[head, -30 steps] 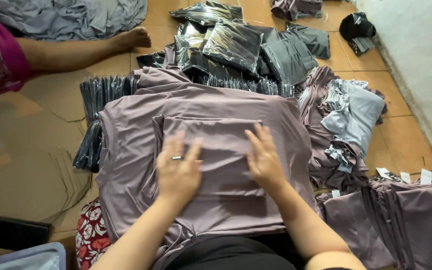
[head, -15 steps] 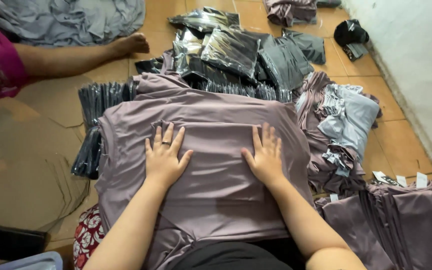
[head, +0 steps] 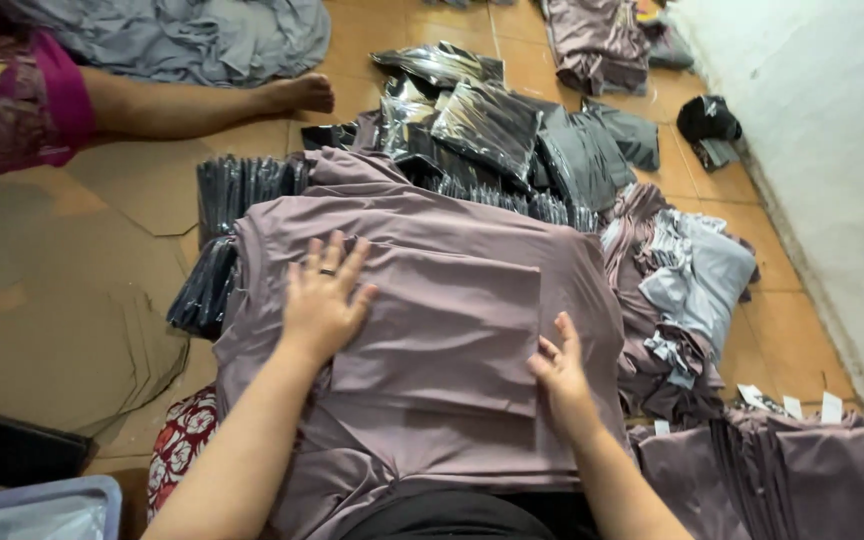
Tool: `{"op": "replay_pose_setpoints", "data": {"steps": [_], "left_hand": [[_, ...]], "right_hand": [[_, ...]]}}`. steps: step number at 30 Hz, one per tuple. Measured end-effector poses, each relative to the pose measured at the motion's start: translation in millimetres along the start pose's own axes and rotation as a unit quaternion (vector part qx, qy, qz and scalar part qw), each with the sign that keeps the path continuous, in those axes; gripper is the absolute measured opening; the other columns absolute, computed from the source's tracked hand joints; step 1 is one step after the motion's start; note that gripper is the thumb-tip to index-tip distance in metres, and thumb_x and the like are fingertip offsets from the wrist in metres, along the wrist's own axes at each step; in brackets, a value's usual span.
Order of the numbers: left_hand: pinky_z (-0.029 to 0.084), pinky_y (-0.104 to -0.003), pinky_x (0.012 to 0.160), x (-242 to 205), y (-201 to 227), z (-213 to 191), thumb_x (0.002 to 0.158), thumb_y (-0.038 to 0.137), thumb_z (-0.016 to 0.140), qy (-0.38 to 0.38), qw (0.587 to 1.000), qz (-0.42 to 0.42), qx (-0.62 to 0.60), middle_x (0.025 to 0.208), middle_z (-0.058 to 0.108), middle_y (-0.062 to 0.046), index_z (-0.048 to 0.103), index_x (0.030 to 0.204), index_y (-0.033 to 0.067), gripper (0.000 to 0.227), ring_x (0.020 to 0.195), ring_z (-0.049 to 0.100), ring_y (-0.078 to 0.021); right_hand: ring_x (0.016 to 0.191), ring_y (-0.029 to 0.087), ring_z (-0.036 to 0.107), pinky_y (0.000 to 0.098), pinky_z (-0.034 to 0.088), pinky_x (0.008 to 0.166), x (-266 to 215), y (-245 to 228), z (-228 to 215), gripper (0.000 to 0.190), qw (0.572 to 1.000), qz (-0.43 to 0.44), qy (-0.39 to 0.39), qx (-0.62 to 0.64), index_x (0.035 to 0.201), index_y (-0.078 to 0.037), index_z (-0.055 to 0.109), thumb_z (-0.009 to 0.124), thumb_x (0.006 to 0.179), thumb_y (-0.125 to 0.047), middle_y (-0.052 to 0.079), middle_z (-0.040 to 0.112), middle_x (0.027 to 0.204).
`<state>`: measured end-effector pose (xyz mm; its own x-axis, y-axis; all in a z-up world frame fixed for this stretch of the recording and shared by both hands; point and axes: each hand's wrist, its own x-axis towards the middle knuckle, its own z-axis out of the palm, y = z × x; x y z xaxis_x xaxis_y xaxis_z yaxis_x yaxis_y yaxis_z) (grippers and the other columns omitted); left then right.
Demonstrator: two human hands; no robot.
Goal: The person folds a mauve long-sleeved shirt by hand, using a cardboard insert to maintain shape. They repeatedly fold the sleeves and body, then place the finished item on a stack of similar folded shirts.
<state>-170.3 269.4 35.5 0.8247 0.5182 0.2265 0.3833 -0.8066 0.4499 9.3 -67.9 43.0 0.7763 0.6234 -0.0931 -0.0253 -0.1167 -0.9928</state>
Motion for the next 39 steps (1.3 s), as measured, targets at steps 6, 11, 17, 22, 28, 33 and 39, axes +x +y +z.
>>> {"op": "replay_pose_setpoints", "data": {"steps": [6, 11, 17, 22, 28, 33, 39], "left_hand": [[0.025, -0.069, 0.116, -6, -66, 5, 0.103, 0.054, 0.039, 0.053, 0.991, -0.050, 0.117, 0.169, 0.034, -0.007, 0.040, 0.159, 0.0337, 0.060, 0.155, 0.028, -0.0336], [0.027, -0.069, 0.116, -6, -60, 7, 0.102, 0.052, 0.043, 0.051, 0.989, -0.060, 0.128, 0.170, 0.032, -0.003, 0.052, 0.149, 0.0356, 0.051, 0.156, 0.028, -0.0297], [0.025, -0.067, 0.117, -5, -63, 10, 0.101, 0.056, 0.040, 0.027, 0.990, -0.075, 0.115, 0.171, 0.027, 0.000, 0.048, 0.150, 0.0406, 0.052, 0.158, 0.022, -0.0271], [0.028, -0.067, 0.115, -10, -66, 5, 0.101, 0.054, 0.044, 0.039, 0.988, -0.066, 0.134, 0.170, 0.033, -0.001, 0.052, 0.149, 0.0402, 0.050, 0.156, 0.029, -0.0296], [0.039, -0.063, 0.105, -17, -96, 15, 0.101, 0.050, 0.055, 0.120, 0.968, 0.023, 0.221, 0.170, 0.045, -0.002, 0.061, 0.149, 0.0373, 0.051, 0.156, 0.037, -0.0299], [0.045, -0.063, 0.095, -16, -94, -4, 0.106, 0.050, 0.053, 0.126, 0.959, 0.062, 0.247, 0.172, 0.053, -0.011, 0.070, 0.151, 0.0292, 0.052, 0.149, 0.050, -0.0375], [0.043, -0.068, 0.123, -18, -137, 18, 0.103, 0.022, 0.078, 0.189, 0.957, 0.159, 0.155, 0.166, 0.065, -0.044, 0.087, 0.148, -0.0034, 0.053, 0.148, 0.050, -0.0654]], "right_hand": [[0.122, 0.041, 0.063, 0.0638, 0.050, 0.095, 93, 64, -77, 0.051, 0.956, 0.217, -0.058, 0.188, 0.151, -0.030, 0.049, 0.046, 0.101, -0.041, 0.020, 0.059, 0.143], [0.099, 0.047, 0.071, 0.0658, 0.057, 0.079, 90, 45, -45, 0.056, 0.916, 0.344, -0.060, 0.197, 0.131, 0.000, 0.062, 0.063, 0.095, -0.043, 0.029, 0.069, 0.119], [0.094, 0.047, 0.073, 0.0637, 0.059, 0.074, 65, 37, -19, 0.048, 0.938, 0.318, 0.003, 0.136, 0.133, -0.001, 0.061, 0.074, 0.087, -0.004, 0.030, 0.071, 0.113], [0.087, 0.042, 0.074, 0.0581, 0.061, 0.069, 52, 33, -7, 0.053, 0.944, 0.285, 0.056, 0.158, 0.133, 0.002, 0.061, 0.077, 0.082, 0.003, 0.027, 0.071, 0.105], [0.102, 0.030, 0.071, 0.0414, 0.057, 0.087, 29, 58, -40, 0.057, 0.962, 0.222, 0.091, 0.128, 0.128, 0.001, 0.068, 0.084, 0.074, -0.005, 0.018, 0.073, 0.113], [0.118, 0.017, 0.066, 0.0285, 0.046, 0.111, -16, 57, -122, 0.053, 0.973, 0.130, 0.174, 0.074, 0.125, -0.002, 0.071, 0.083, 0.077, -0.022, 0.008, 0.073, 0.125], [0.134, 0.017, 0.054, 0.0323, 0.031, 0.125, -115, 136, -315, 0.035, 0.959, 0.005, 0.230, -0.163, 0.132, -0.007, 0.067, 0.062, 0.099, -0.016, 0.009, 0.060, 0.144]]}}
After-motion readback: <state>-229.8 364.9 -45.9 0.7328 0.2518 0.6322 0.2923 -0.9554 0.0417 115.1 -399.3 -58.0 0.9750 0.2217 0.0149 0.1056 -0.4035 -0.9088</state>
